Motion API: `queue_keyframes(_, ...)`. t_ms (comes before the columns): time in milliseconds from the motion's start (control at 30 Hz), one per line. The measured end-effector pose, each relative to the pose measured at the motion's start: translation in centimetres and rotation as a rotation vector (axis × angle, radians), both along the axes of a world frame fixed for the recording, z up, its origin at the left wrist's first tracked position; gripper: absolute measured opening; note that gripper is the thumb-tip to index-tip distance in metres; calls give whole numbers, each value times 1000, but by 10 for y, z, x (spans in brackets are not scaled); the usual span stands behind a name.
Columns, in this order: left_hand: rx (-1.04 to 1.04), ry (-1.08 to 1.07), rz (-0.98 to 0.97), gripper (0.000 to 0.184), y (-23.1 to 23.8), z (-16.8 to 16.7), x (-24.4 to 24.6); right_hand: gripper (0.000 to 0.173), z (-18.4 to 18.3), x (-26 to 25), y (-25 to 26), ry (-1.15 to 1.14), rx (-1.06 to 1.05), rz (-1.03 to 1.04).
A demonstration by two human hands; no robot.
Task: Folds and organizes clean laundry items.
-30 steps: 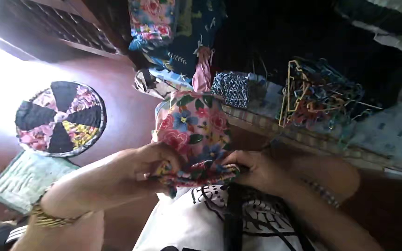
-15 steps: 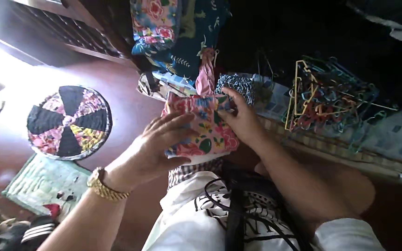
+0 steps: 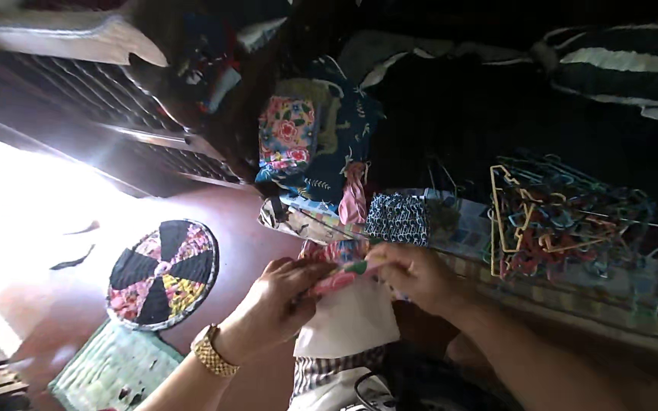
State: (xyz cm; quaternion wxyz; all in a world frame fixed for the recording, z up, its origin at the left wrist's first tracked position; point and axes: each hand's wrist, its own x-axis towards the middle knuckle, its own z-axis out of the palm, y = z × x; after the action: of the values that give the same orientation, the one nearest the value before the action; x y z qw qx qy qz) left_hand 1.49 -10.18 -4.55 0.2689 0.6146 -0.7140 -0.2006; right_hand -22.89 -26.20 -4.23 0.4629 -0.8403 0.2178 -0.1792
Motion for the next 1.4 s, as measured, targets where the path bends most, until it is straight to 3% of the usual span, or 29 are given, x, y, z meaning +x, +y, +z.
queue_keyframes(133, 133, 456, 250, 30, -45, 59, 6, 22, 27, 14, -33, -225, 366, -136)
queue_keyframes(233, 92, 461, 320, 26, -89, 88, 21, 35, 22, 16, -55, -198, 472, -318)
queue_keyframes(333, 77, 468, 379, 22, -133, 96, 45, 42, -29, 7, -78, -105, 552, -496)
queue_keyframes(467, 331, 596, 474, 20, -173, 67, 78, 38, -137, -20, -78, 197, 768, -581)
queue_keyframes(567, 493, 459, 556, 21, -198, 24, 103, 36, -187, -37, -65, 426, 794, -542)
queue_keyframes(667, 435, 218, 613, 23, -221, 2, 139, 35, -216, -51, -59, 533, 802, -523)
queue_keyframes(867, 138, -223, 723, 38, -280, 45, 189, 33, -237, -64, -64, 629, 792, -541)
queue_keyframes(967, 77, -410, 726, 42, -305, 50, 202, 34, -248, -66, -65, 662, 733, -477)
queue_keyframes(1067, 148, -441, 638, 43, -315, 15, 202, 34, -256, -63, -65, 613, 715, -395)
queue_keyframes(1200, 315, -276, 556, 59, -306, -83, 191, 34, -239, -69, -63, 470, 625, -241)
queue_keyframes(1300, 355, -112, 487, 42, -296, -131, 135, 35, -199, -79, -72, 522, 557, -172)
queue_keyframes(1400, 569, 178, 408, 39, -290, -187, 86, 36, -146, -97, -89, 738, 473, -158)
